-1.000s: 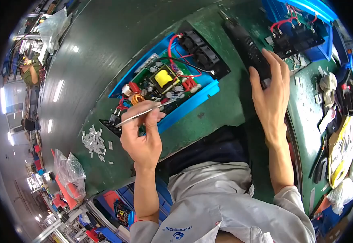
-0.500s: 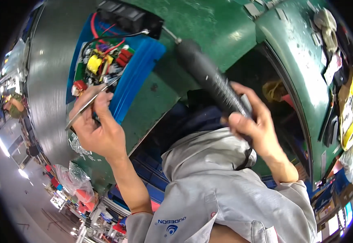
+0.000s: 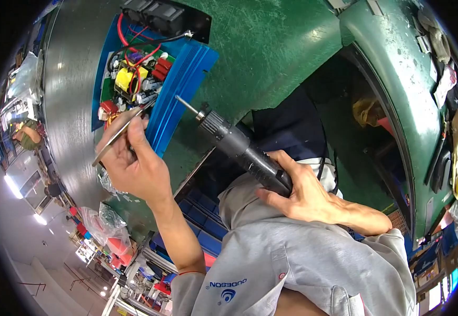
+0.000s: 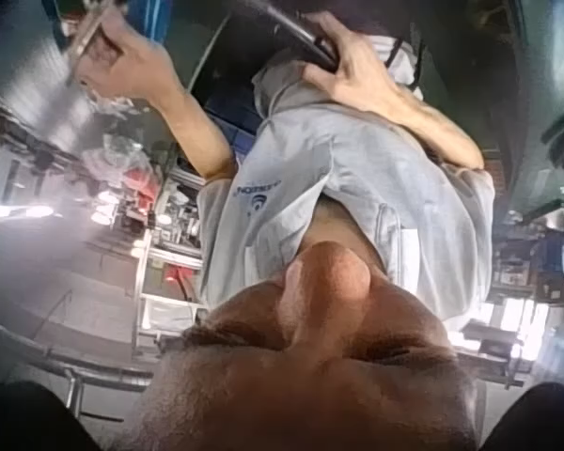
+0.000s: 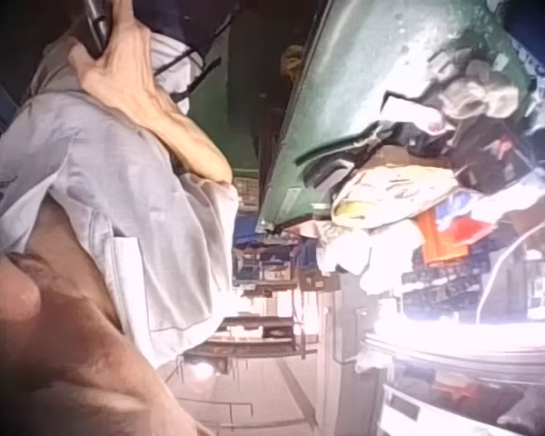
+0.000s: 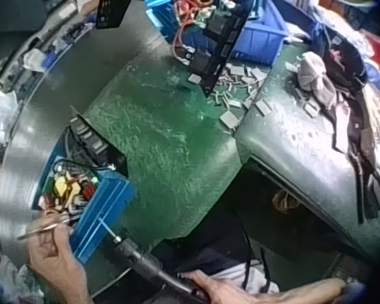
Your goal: Assembling components including circuit boards and fans into blue electronic housings on a factory production line.
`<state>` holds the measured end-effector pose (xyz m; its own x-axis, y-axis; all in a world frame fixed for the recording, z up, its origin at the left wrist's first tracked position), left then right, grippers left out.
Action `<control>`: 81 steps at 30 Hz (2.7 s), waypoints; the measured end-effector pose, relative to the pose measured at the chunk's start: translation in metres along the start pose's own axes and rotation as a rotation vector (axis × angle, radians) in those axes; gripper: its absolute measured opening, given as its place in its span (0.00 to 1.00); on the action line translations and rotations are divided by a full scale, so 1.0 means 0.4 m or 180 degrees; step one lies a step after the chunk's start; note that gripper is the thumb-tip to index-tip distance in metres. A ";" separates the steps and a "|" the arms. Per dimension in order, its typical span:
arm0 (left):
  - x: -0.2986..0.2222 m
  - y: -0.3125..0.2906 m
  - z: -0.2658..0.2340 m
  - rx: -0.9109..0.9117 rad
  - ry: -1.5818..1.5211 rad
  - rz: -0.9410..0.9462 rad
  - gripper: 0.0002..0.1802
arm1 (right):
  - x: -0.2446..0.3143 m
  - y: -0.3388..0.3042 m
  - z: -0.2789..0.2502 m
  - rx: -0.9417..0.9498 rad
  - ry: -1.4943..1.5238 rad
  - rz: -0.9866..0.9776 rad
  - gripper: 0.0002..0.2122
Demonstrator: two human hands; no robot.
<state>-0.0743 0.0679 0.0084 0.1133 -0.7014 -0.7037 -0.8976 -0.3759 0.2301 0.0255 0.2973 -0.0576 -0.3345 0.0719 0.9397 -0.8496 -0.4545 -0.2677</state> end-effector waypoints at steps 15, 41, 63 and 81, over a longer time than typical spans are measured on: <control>-0.006 0.021 -0.004 0.0163 -0.0177 -0.0031 0.10 | -0.036 0.029 -0.017 0.0145 0.2052 0.0722 0.49; 0.016 0.046 -0.012 0.0520 -0.0854 0.0334 0.15 | 0.009 0.008 -0.042 0.0086 0.1829 0.0997 0.46; -0.084 0.091 -0.069 0.1079 0.0592 0.1101 0.13 | 0.043 0.011 -0.029 -0.0188 0.0886 0.0830 0.43; -0.034 0.074 -0.028 0.1358 0.1000 0.1279 0.12 | -0.032 0.004 -0.029 -0.0207 0.2433 0.1228 0.42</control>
<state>-0.0977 0.0596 0.0321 -0.2047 -0.9044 -0.3744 -0.9785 0.1793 0.1021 0.0236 0.3061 -0.0725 -0.7679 0.5118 0.3852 -0.6338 -0.5201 -0.5725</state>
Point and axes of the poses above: each hand's wrist, its own y-axis towards the middle knuckle, its own z-axis out of the palm, x = y × z, the point moved 3 cm from there along y, towards the middle knuckle, and after that the axes turned 15 degrees about -z, right-handed, at the moved point
